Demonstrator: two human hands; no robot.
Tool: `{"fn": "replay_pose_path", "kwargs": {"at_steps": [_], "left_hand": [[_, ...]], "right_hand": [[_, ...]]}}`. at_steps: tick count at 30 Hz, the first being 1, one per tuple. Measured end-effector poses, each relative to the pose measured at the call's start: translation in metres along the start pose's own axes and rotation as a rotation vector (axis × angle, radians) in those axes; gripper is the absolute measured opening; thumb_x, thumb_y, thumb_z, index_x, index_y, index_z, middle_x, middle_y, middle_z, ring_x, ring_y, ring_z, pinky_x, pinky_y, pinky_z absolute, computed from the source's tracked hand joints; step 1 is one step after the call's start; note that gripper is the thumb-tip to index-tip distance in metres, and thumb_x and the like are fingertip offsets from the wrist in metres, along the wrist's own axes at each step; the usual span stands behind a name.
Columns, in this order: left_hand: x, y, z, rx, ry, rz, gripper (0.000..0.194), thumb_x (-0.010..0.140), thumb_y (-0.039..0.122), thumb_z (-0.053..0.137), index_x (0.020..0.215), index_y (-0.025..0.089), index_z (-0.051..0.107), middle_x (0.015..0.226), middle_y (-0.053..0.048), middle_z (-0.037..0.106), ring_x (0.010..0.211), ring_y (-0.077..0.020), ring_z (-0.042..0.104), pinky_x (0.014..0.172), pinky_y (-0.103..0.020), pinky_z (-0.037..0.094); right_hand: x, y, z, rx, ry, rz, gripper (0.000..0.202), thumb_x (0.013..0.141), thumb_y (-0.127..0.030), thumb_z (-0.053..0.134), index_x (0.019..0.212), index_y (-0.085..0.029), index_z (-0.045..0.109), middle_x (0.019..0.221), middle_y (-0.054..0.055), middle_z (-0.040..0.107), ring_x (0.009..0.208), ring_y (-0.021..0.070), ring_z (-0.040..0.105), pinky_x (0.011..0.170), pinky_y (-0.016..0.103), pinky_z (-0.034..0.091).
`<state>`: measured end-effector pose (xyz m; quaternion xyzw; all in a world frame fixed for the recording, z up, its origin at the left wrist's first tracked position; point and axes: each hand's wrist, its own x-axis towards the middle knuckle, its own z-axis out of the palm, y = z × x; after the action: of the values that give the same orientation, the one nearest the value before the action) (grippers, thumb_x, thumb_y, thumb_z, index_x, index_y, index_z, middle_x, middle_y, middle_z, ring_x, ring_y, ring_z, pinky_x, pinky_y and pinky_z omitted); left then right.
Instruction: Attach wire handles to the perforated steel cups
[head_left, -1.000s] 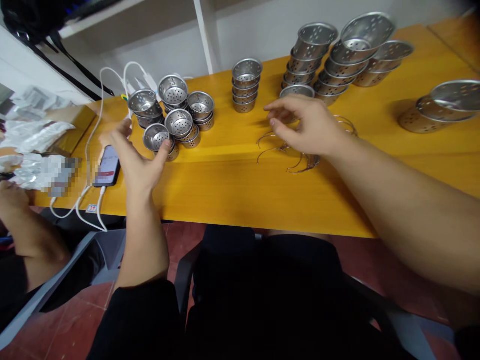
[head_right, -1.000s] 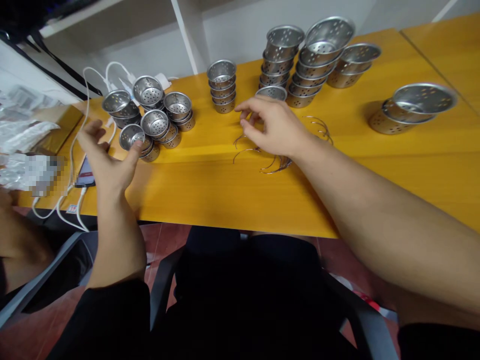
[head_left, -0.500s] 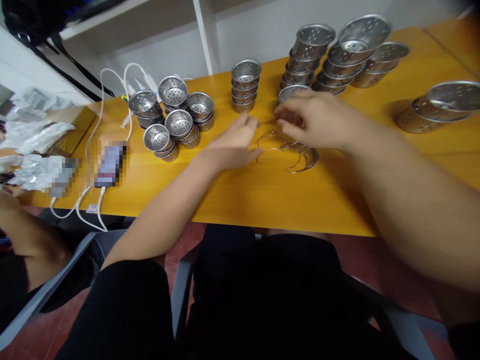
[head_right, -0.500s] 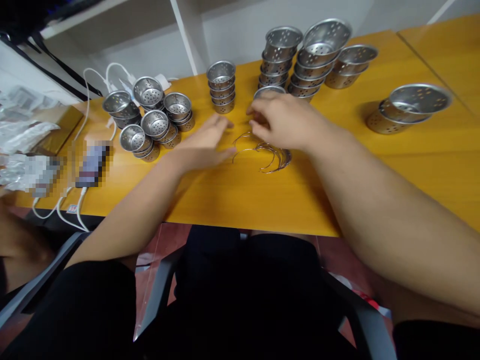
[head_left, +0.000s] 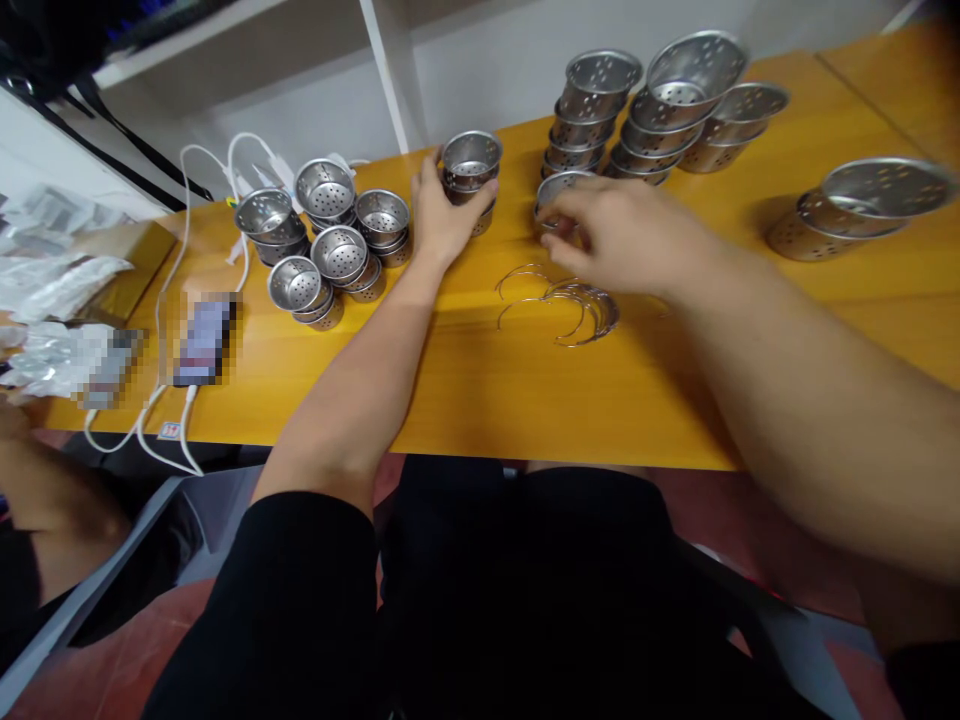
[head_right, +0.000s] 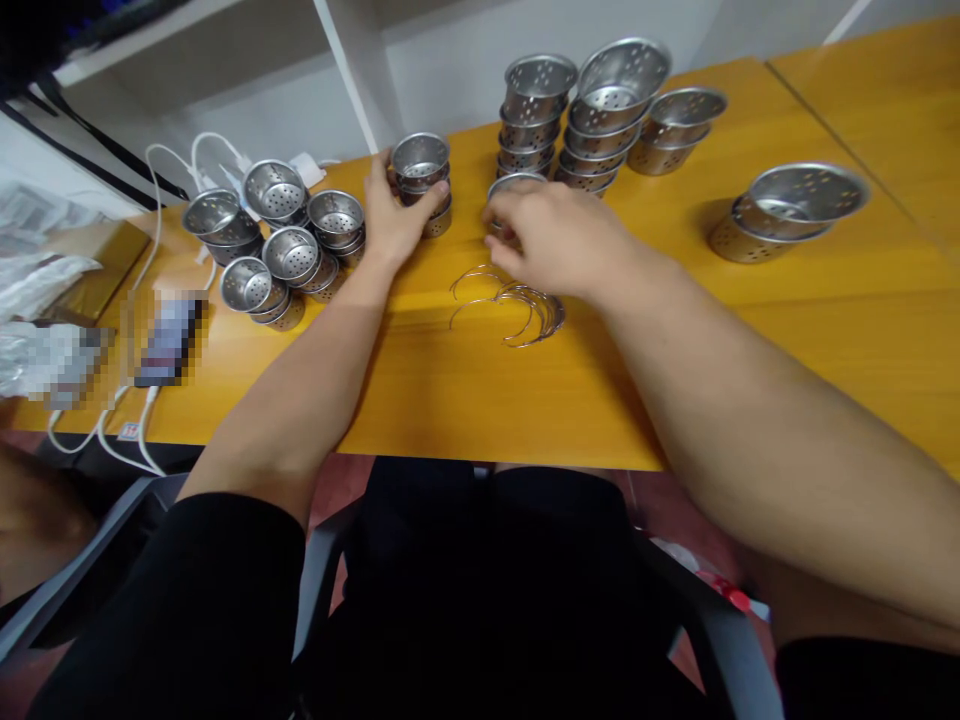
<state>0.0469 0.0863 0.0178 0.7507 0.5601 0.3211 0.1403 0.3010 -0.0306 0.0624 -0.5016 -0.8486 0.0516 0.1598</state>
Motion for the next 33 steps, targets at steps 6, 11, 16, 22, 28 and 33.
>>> {"fn": "replay_pose_path", "kwargs": {"at_steps": [6, 11, 16, 22, 28, 33], "left_hand": [[-0.017, 0.016, 0.004, -0.169, 0.318, 0.009, 0.058, 0.105, 0.018, 0.090, 0.148, 0.024, 0.051, 0.158, -0.007, 0.069, 0.144, -0.0116, 0.058, 0.140, -0.032, 0.048], [-0.010, 0.003, 0.013, -0.164, 0.265, 0.040, 0.060, 0.105, 0.036, 0.095, 0.149, 0.031, 0.055, 0.157, -0.007, 0.071, 0.147, -0.0229, 0.065, 0.135, -0.041, 0.052], [-0.013, 0.006, 0.014, -0.179, 0.269, 0.045, 0.056, 0.106, 0.038, 0.097, 0.143, 0.023, 0.058, 0.151, -0.010, 0.071, 0.143, -0.0167, 0.065, 0.137, -0.034, 0.052], [-0.013, 0.011, 0.015, -0.320, 0.235, 0.091, 0.046, 0.102, 0.041, 0.087, 0.134, 0.042, 0.054, 0.145, 0.001, 0.079, 0.142, -0.0225, 0.075, 0.131, -0.041, 0.060], [-0.015, 0.007, 0.017, -0.335, 0.248, 0.133, 0.052, 0.106, 0.044, 0.087, 0.144, 0.035, 0.053, 0.148, -0.001, 0.078, 0.143, -0.0211, 0.072, 0.132, -0.039, 0.059], [-0.011, 0.000, 0.025, -0.249, 0.250, 0.147, 0.063, 0.114, 0.073, 0.075, 0.153, 0.034, 0.045, 0.151, 0.004, 0.077, 0.137, -0.0141, 0.065, 0.127, -0.034, 0.059]], "right_hand": [[0.001, 0.003, 0.008, 0.027, -0.180, -0.260, 0.043, 0.114, -0.045, 0.058, 0.142, -0.024, 0.083, 0.135, 0.018, 0.077, 0.116, 0.0399, 0.075, 0.108, 0.054, 0.060], [0.004, 0.004, 0.023, 0.070, -0.275, -0.287, 0.043, 0.113, -0.037, 0.061, 0.148, -0.028, 0.084, 0.141, 0.016, 0.076, 0.126, 0.0398, 0.074, 0.113, 0.052, 0.058], [0.006, 0.004, 0.026, 0.043, -0.294, -0.239, 0.031, 0.112, -0.025, 0.059, 0.127, -0.021, 0.085, 0.128, 0.018, 0.079, 0.115, 0.0365, 0.077, 0.104, 0.049, 0.057], [0.005, -0.005, 0.021, -0.032, -0.319, -0.202, 0.017, 0.107, -0.021, 0.059, 0.104, -0.024, 0.075, 0.114, 0.015, 0.079, 0.101, 0.0336, 0.074, 0.093, 0.045, 0.054], [0.001, -0.009, 0.017, -0.047, -0.323, -0.176, 0.012, 0.106, -0.026, 0.064, 0.104, -0.025, 0.075, 0.111, 0.012, 0.081, 0.093, 0.0307, 0.073, 0.084, 0.043, 0.054], [-0.003, -0.007, 0.008, -0.027, -0.412, -0.099, 0.006, 0.099, -0.023, 0.070, 0.098, -0.027, 0.074, 0.088, 0.005, 0.079, 0.072, 0.0254, 0.067, 0.071, 0.041, 0.050]]}}
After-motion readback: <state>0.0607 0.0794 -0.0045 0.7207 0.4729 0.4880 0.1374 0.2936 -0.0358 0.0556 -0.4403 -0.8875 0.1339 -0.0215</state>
